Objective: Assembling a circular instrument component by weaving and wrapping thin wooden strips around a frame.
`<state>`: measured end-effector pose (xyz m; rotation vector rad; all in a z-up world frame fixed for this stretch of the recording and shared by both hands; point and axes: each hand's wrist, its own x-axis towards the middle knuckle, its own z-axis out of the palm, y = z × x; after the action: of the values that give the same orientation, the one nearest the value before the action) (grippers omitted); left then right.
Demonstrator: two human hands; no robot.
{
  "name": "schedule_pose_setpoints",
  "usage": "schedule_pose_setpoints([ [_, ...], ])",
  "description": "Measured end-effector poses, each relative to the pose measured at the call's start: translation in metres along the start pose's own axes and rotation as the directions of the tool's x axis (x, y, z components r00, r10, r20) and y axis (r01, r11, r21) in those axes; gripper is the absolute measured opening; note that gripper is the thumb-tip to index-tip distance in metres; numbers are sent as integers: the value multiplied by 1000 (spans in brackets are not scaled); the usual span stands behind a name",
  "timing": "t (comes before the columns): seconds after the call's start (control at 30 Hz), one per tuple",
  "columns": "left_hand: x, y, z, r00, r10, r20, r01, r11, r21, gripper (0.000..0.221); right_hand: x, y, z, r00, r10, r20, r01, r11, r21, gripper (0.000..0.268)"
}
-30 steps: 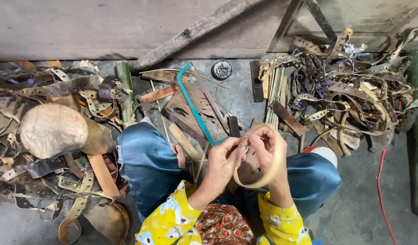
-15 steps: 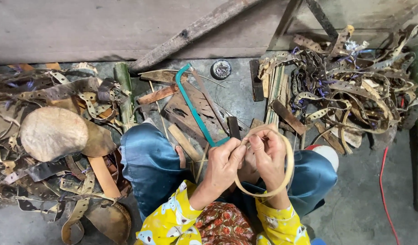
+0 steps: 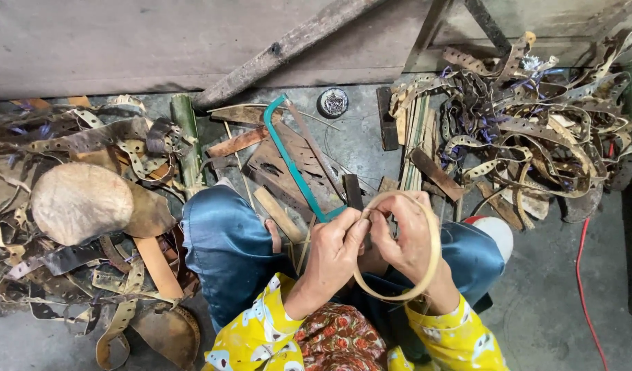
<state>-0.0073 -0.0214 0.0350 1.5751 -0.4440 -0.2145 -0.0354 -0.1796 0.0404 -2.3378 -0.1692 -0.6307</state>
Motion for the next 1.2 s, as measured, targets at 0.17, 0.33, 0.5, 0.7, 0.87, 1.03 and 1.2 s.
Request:
schedule_pose_setpoints([
  [0.17, -1, -9, 4, 999, 39, -28, -39, 999, 25, 29, 5, -14, 9, 997, -52, -60, 43, 988, -148, 11],
  [0.33, -3, -7, 6, 993, 101, -62, -100, 995, 13, 28, -5, -19, 13, 991, 57, -120, -51, 997, 53, 15],
  [0.5, -2, -5, 4, 984, 152, -92, -148, 988, 51, 28, -22, 3, 21, 955, 293, 54, -290, 874, 389, 27],
  [0.7, -2, -6, 6, 965, 220, -143, -186, 957, 223, 23, -23, -6, 27, 943, 312, 118, -332, 837, 436, 28],
  [0.87, 1, -8, 1, 983, 161, -94, -143, 974, 175, 19, -6, -29, 14, 975, 214, 54, -221, 939, 262, 27],
  [1.03, 4, -12, -1, 999, 13, -37, -13, 1000, -23, 17, -26, 9, 25, 974, 210, 86, -227, 880, 417, 26],
  [1.2, 1, -29, -1, 972, -209, 106, 233, 907, -350, 22, -8, -7, 6, 930, 319, 183, -363, 724, 586, 36],
])
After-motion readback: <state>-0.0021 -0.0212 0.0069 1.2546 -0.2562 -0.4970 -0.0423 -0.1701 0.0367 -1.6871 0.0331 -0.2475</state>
